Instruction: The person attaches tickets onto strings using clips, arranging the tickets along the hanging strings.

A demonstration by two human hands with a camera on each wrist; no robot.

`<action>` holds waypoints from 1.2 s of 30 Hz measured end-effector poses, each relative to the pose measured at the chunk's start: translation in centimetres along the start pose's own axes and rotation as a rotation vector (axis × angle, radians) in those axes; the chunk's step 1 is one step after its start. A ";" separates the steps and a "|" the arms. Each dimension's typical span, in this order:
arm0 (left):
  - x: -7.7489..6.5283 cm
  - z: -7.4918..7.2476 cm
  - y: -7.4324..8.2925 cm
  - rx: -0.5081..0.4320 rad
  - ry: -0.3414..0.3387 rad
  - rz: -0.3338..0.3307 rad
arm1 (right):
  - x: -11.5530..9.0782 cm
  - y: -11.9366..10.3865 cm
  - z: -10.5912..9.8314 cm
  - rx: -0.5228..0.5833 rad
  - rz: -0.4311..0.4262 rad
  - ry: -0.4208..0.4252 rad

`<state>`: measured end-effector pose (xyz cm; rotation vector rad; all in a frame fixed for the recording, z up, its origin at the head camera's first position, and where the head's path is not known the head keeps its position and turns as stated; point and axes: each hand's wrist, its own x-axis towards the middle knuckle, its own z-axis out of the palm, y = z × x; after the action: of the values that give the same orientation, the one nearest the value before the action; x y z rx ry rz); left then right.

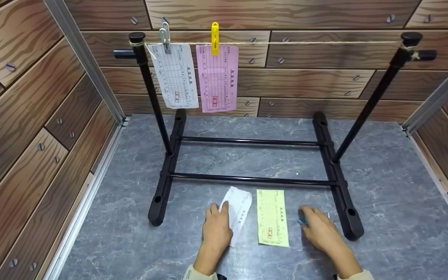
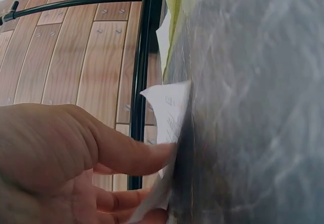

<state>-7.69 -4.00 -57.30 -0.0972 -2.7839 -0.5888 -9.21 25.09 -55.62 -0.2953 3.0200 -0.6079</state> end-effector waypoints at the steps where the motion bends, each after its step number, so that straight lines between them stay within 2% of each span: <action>1: 0.0 0.0 -0.1 -0.017 0.001 -0.002 | 0.0 0.0 0.0 0.002 0.002 -0.008; 5: -0.1 -0.1 -1.1 -0.117 -0.006 -0.022 | 0.2 0.1 -0.4 0.030 0.019 -0.049; 8: 0.1 -0.7 -1.8 -0.236 -0.032 -0.062 | 0.2 0.3 -0.9 0.066 0.032 -0.058; 14: 0.7 -2.5 -3.4 -0.498 -0.118 -0.152 | 0.5 0.2 -1.9 0.139 0.057 -0.061; 18: 0.8 -3.0 -4.2 -0.611 -0.162 -0.189 | 0.6 0.0 -2.2 0.165 0.084 -0.070; 26: 0.6 -3.0 -4.8 -0.742 -0.125 -0.233 | 0.7 -0.3 -2.4 0.191 0.074 -0.056; 36: 1.3 -2.7 -4.6 -0.935 -0.100 -0.253 | 0.7 -0.3 -2.9 0.225 0.078 0.006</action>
<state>-8.79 -9.31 -56.34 0.0362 -2.3672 -1.9317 -10.03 25.75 -52.81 -0.1646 2.9147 -0.9324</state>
